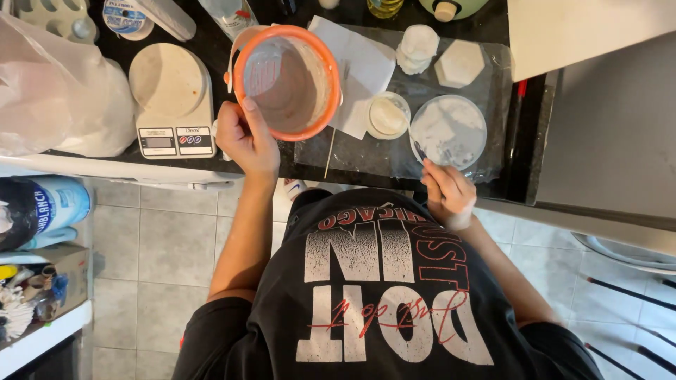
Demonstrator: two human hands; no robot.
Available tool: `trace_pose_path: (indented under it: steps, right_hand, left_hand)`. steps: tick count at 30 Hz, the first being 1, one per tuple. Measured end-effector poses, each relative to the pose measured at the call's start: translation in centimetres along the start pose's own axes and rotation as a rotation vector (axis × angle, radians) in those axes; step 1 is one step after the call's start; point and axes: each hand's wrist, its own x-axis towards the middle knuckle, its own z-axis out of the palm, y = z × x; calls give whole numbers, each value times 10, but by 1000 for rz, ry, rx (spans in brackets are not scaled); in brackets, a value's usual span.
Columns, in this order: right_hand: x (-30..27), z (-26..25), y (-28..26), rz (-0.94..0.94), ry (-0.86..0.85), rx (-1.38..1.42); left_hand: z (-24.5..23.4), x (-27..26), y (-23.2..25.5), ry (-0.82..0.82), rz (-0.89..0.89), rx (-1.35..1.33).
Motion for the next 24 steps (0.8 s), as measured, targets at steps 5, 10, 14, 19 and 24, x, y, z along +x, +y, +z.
trace_pose_path:
  steps: [5, 10, 14, 19, 24]
  right_hand:
    - [16, -3, -14, -60, -2, 8]
    - [16, 1, -13, -97, 43, 1]
    - [12, -8, -7, 97, 35, 146]
    - [27, -26, -13, 668, 231, 586]
    - [72, -11, -44, 874, 326, 951]
  left_hand:
    - [2, 3, 22, 7, 15, 41]
    - [3, -2, 22, -10, 27, 46]
    - [0, 0, 23, -27, 11, 50]
    - [-1, -2, 19, -48, -1, 39]
    - [-5, -3, 16, -53, -53, 1]
